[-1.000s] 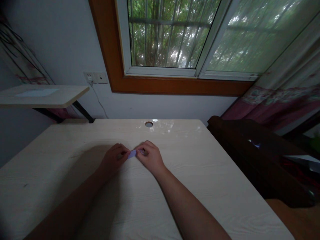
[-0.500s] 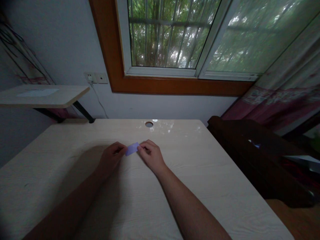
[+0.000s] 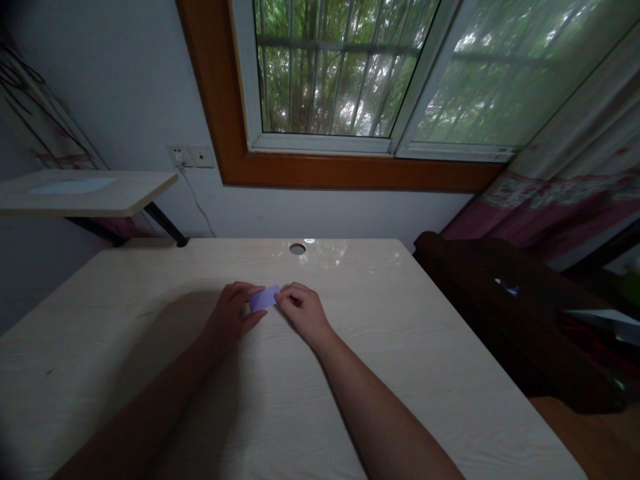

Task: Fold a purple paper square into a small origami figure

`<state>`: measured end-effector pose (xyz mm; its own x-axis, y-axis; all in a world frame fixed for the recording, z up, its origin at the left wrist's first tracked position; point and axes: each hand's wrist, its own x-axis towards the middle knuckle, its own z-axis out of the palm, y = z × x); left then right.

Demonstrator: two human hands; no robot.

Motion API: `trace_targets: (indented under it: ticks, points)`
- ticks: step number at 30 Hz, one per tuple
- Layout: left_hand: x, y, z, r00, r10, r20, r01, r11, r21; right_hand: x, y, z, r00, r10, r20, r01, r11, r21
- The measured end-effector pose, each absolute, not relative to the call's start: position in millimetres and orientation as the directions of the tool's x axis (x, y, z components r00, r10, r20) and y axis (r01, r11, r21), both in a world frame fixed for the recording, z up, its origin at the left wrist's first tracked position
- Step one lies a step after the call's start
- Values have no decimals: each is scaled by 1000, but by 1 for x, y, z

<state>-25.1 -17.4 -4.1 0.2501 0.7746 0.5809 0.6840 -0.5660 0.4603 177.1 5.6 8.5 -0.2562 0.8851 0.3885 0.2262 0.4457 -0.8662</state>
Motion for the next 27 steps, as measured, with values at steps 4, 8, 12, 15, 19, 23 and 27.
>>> trace_targets:
  ticks: [4,8,12,15,19,23,27]
  points:
    - [-25,-18,-3,243,793,559,688,-547,477,177,5,9,-262,883,389,230,449,-864]
    - [-25,-18,-4,207,816,539,663,-522,536,177,5,10,-257,883,392,232,450,-862]
    - [-25,-16,-5,152,837,526,618,-496,610,176,3,11,-275,871,406,228,469,-853]
    - [-26,-16,-4,117,861,496,567,-468,678,176,2,11,-305,858,414,230,488,-842]
    - [-25,-16,-1,110,887,449,509,-438,741,175,2,10,-322,850,417,230,498,-836]
    - [-25,-17,-1,118,891,439,477,-439,762,175,4,8,-324,847,421,221,501,-837]
    - [-25,-17,-2,118,899,422,446,-428,786,176,5,8,-330,844,422,218,503,-836]
